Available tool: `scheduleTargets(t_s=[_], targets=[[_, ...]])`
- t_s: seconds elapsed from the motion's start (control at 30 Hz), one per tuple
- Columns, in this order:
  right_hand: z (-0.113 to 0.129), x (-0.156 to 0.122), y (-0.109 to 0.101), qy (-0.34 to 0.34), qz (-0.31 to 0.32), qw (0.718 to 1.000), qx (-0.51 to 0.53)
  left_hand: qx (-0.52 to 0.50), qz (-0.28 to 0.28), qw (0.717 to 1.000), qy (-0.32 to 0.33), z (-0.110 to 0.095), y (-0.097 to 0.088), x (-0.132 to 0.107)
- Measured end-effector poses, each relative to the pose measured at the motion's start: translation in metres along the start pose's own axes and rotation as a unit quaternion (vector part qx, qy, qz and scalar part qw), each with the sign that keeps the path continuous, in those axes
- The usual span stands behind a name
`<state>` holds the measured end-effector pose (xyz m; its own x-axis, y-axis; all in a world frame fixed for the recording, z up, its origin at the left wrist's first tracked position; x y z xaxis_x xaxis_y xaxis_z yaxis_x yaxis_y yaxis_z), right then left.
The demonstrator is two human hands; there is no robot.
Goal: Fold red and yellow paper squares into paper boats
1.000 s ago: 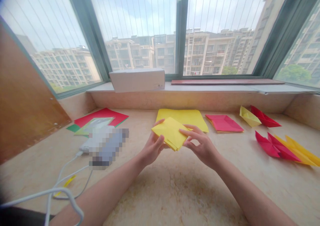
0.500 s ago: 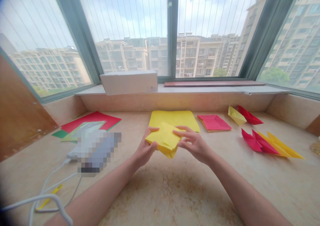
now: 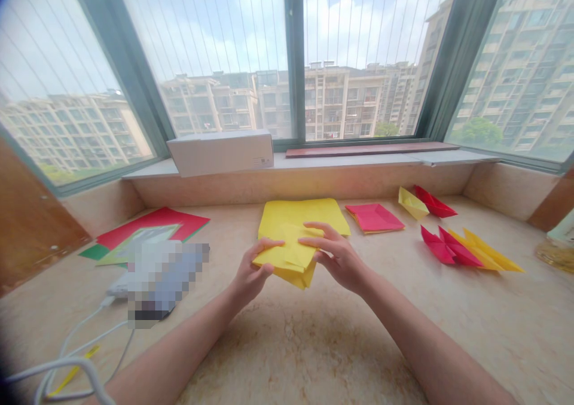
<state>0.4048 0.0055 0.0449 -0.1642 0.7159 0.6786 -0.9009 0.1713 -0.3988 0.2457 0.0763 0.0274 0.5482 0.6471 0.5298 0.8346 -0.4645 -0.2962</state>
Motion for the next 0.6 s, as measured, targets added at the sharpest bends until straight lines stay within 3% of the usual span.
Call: scheduleTargets(t_s=[0.13,0.43,0.6], targets=[[0.002,0.001,0.0,0.005,-0.016,1.0,0.001,0.05,0.007,0.999,0.01,-0.005,0.0,0.001],[-0.013,0.004,-0.01,0.093,-0.089,0.991,0.02,0.086,0.043,0.995,0.031,-0.007,0.013,0.001],[-0.015,0.001,-0.018,0.091,-0.154,0.984,0.021,0.052,-0.006,0.998,-0.045,0.012,0.007,0.001]])
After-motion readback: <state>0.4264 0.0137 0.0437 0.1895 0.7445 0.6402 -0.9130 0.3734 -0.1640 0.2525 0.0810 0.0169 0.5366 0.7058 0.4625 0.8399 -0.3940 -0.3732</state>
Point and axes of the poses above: each hand's wrist, its own x-axis towards the middle knuckle, its own y-axis out of the palm, z = x × y, the point moved 10 cm from there along x, towards the middle knuckle, and after that the axes turned 11 degrees about x, right-handed, at the moved point
